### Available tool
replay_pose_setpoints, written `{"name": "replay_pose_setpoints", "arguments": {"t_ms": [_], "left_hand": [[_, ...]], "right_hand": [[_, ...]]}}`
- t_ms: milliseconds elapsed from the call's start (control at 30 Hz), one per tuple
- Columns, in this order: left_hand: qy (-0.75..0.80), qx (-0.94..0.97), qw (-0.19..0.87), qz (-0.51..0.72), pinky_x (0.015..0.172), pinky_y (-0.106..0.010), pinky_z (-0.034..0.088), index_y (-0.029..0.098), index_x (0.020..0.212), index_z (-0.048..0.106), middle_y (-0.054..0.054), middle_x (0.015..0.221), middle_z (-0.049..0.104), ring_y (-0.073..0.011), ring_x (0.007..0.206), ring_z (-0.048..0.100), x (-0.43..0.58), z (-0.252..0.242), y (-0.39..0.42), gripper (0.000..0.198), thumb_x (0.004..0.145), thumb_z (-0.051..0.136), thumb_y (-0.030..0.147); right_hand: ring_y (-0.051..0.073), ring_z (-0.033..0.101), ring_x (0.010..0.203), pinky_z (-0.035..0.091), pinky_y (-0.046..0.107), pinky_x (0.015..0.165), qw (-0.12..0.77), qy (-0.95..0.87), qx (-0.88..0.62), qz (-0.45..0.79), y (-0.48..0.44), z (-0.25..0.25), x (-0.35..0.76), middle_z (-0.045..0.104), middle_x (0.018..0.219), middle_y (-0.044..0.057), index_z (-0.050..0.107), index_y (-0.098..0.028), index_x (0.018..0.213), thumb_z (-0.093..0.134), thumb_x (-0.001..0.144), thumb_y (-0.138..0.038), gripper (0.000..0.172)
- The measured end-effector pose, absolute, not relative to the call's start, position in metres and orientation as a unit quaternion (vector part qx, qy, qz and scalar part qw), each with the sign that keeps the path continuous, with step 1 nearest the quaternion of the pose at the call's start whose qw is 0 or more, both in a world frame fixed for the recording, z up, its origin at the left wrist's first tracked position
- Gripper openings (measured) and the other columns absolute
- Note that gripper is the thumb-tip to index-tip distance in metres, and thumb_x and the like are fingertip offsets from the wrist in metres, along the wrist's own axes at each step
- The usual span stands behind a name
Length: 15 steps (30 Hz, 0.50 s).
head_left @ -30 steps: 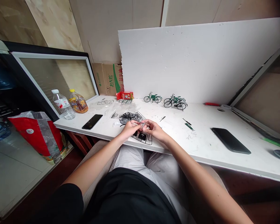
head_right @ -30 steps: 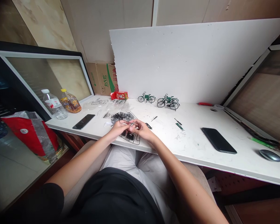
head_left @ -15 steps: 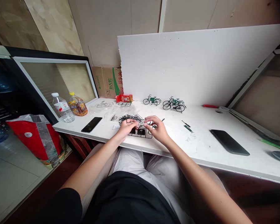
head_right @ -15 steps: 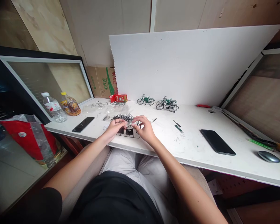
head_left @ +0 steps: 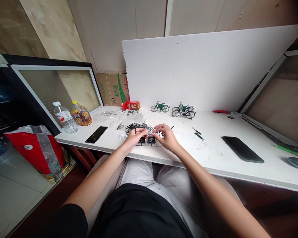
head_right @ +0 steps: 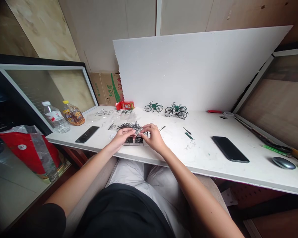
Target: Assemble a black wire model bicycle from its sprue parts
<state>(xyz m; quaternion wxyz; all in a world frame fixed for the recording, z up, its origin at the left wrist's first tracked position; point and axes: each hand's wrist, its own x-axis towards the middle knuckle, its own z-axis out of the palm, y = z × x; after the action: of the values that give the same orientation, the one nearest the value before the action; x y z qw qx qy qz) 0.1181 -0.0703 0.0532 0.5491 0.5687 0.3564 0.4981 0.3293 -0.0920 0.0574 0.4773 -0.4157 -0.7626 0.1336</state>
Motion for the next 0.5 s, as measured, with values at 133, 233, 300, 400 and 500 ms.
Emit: {"name": "replay_pose_setpoints", "arguments": {"t_ms": [133,233,300,400,500], "left_hand": [[0.361,0.598,0.542,0.468,0.083,-0.032,0.057,0.013,0.103,0.077,-0.012,0.104,0.079,-0.0187,0.086,0.072,0.117,0.054,-0.075,0.039,0.073,0.091,0.033],[0.361,0.606,0.533,0.468,0.085,-0.034,0.057,0.013,0.102,0.078,-0.015,0.111,0.079,-0.0204,0.092,0.073,0.118,0.054,-0.077,0.038,0.073,0.091,0.033],[0.363,0.607,0.525,0.473,0.082,-0.033,0.058,0.013,0.101,0.079,-0.014,0.109,0.079,-0.0187,0.085,0.072,0.119,0.054,-0.077,0.037,0.074,0.091,0.035],[0.367,0.607,0.516,0.480,0.077,-0.031,0.057,0.014,0.099,0.079,-0.012,0.103,0.079,-0.0172,0.080,0.071,0.117,0.057,-0.076,0.034,0.073,0.092,0.034],[0.353,0.619,0.515,0.476,0.074,-0.030,0.057,0.014,0.097,0.079,-0.011,0.100,0.078,-0.0169,0.079,0.070,0.113,0.061,-0.076,0.033,0.073,0.092,0.033]], "right_hand": [[0.030,0.062,0.113,0.046,0.048,0.106,0.489,-0.752,-0.424,0.123,-0.093,0.058,0.329,0.068,0.112,0.012,0.076,-0.023,0.095,0.071,0.096,-0.043,0.021],[0.029,0.061,0.111,0.047,0.047,0.104,0.494,-0.751,-0.423,0.118,-0.093,0.058,0.328,0.069,0.111,0.011,0.076,-0.023,0.096,0.071,0.097,-0.045,0.022],[0.029,0.061,0.111,0.047,0.047,0.104,0.489,-0.755,-0.418,0.125,-0.093,0.058,0.329,0.069,0.111,0.011,0.076,-0.024,0.098,0.068,0.099,-0.046,0.023],[0.029,0.061,0.112,0.047,0.046,0.104,0.482,-0.760,-0.414,0.134,-0.089,0.057,0.333,0.069,0.115,0.012,0.077,-0.024,0.100,0.061,0.103,-0.044,0.025],[0.030,0.059,0.115,0.046,0.048,0.105,0.478,-0.762,-0.418,0.125,-0.087,0.058,0.339,0.068,0.118,0.013,0.077,-0.024,0.097,0.059,0.103,-0.043,0.027]]}}
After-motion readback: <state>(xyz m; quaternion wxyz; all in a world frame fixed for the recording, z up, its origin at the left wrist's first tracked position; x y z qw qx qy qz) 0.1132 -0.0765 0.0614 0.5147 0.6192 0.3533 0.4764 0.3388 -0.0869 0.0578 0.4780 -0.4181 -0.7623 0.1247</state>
